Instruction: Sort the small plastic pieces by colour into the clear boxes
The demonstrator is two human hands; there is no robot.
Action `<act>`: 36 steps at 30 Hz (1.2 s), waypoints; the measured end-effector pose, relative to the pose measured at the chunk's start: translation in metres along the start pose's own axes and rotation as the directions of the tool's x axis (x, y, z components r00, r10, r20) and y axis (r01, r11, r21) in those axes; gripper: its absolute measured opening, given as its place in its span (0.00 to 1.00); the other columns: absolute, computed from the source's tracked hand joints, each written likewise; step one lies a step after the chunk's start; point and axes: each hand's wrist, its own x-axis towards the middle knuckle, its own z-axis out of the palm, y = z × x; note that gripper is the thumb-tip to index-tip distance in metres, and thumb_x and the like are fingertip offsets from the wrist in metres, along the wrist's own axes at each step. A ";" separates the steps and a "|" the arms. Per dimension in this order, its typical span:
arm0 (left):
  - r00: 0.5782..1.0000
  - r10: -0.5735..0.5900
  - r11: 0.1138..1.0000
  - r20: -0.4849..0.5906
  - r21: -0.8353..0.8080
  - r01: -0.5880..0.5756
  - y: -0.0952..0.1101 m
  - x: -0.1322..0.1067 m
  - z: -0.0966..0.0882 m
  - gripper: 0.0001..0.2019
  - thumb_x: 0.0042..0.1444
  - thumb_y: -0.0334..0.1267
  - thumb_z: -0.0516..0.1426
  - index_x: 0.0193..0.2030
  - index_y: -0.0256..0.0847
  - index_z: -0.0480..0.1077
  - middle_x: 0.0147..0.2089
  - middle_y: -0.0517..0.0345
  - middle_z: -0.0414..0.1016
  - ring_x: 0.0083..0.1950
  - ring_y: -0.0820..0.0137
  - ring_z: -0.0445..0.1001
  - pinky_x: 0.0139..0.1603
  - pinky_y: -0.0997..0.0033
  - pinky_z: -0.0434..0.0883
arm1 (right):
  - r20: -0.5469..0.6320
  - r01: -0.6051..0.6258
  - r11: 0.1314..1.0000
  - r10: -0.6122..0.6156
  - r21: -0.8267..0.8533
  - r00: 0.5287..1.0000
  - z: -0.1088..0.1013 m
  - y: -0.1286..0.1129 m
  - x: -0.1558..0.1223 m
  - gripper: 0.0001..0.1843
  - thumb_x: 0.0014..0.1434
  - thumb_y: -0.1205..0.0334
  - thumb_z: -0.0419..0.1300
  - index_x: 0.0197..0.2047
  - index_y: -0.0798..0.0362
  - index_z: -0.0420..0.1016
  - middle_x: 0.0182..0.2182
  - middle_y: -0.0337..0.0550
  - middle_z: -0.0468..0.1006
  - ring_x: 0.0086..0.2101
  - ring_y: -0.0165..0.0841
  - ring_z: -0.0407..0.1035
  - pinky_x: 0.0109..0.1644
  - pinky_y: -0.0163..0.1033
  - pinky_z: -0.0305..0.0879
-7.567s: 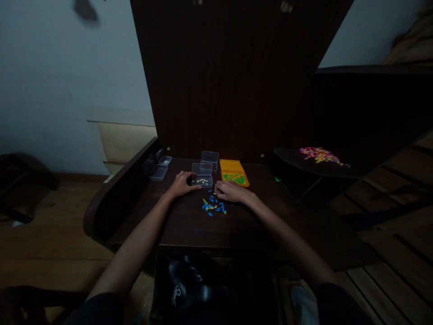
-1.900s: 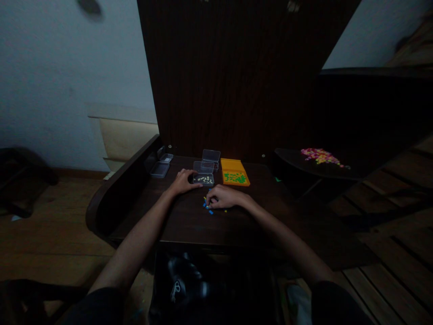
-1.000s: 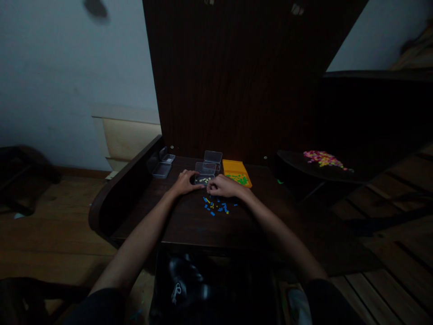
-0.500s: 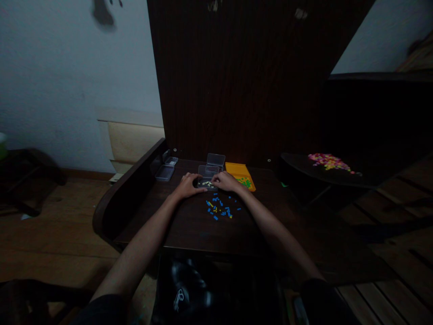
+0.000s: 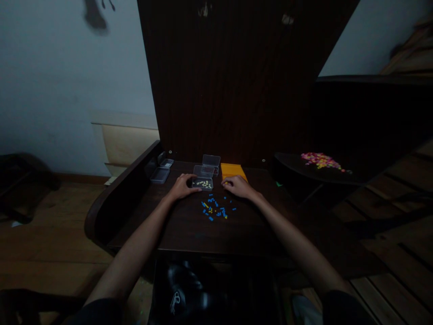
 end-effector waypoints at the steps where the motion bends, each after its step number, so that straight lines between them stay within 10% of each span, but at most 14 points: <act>1: 1.000 -0.013 1.000 -0.014 -0.007 0.013 0.000 0.000 -0.001 0.31 0.44 0.53 0.68 0.53 0.42 0.71 0.53 0.50 0.73 0.56 0.55 0.69 0.59 0.55 0.67 | -0.015 -0.001 1.000 0.001 0.006 1.000 0.001 0.002 -0.005 0.10 0.59 0.74 0.59 0.42 0.57 0.81 0.31 0.41 0.78 0.29 0.31 0.70 0.35 0.32 0.60; 17: 0.894 -0.292 0.956 -0.339 -0.079 0.282 -0.007 0.006 -0.013 0.33 0.50 0.51 0.65 0.59 0.34 0.67 0.52 0.41 0.73 0.52 0.53 0.73 0.55 0.54 0.71 | -0.198 -0.048 0.987 0.078 0.154 0.977 0.035 0.021 -0.058 0.12 0.66 0.63 0.56 0.46 0.55 0.79 0.30 0.42 0.78 0.28 0.33 0.70 0.34 0.35 0.64; 36: 0.906 -0.416 0.870 -0.072 0.259 0.420 -0.019 0.046 -0.022 0.26 0.58 0.42 0.62 0.60 0.32 0.64 0.57 0.38 0.72 0.61 0.54 0.70 0.60 0.62 0.67 | -0.245 0.026 0.990 0.009 0.138 0.969 0.045 0.022 -0.060 0.11 0.68 0.60 0.56 0.44 0.52 0.79 0.32 0.41 0.79 0.28 0.33 0.72 0.33 0.35 0.65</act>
